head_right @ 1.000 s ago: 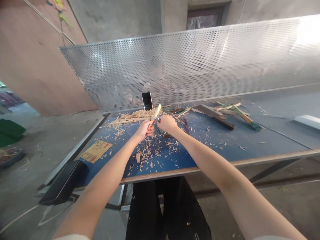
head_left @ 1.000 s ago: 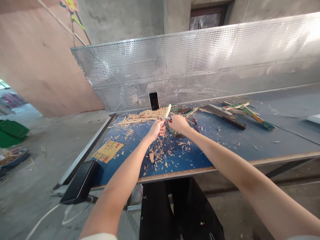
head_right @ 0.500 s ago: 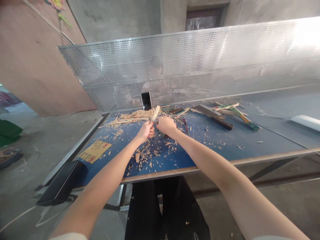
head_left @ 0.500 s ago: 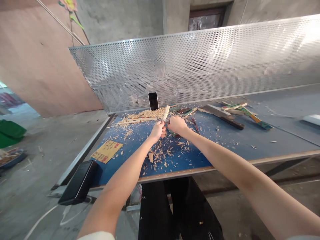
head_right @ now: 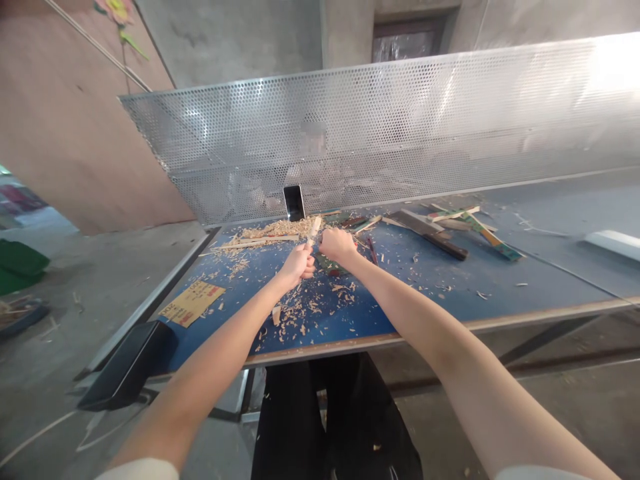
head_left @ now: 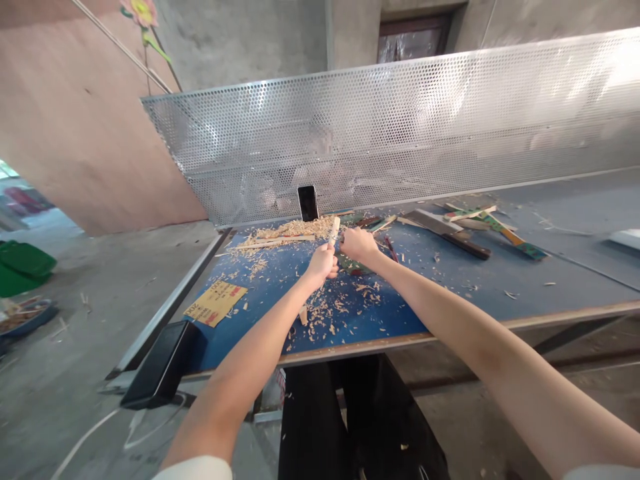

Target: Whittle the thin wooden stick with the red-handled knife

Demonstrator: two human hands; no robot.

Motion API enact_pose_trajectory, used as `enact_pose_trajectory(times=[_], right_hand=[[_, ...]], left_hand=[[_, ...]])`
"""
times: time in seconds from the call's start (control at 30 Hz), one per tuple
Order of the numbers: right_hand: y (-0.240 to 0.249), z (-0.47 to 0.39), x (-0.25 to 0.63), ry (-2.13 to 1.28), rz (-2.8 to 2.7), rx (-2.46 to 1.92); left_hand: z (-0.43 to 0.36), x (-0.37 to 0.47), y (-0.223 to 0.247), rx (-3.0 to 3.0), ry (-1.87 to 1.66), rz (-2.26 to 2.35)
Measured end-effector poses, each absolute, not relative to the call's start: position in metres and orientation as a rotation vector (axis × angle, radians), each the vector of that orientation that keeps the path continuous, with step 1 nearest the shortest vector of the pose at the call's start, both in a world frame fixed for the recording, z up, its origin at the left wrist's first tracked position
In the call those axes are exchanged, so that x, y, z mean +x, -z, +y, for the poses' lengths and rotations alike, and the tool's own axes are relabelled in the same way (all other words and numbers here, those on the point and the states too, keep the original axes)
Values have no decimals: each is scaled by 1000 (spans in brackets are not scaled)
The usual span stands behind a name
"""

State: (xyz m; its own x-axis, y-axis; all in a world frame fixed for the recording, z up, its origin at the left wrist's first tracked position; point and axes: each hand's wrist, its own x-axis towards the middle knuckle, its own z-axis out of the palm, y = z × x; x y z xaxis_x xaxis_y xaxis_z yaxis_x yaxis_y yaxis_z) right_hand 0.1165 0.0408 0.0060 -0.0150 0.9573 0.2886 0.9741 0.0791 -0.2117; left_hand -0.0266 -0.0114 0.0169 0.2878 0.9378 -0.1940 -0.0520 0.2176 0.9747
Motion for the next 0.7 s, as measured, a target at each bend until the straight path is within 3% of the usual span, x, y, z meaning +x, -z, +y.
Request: enact_pose_trajectory(times=[0.17, 0.33, 0.7], right_hand=[[-9, 57, 150, -24, -1753, -2057], [-12, 63, 179, -41, -1607, -2034], [-5, 35, 117, 6, -2017, -1895]], left_hand=[[-26, -19, -17, 1088, -725, 975], [-22, -14, -7, 1151, -777, 1004], [-3, -29, -6, 1141, -954, 1035]])
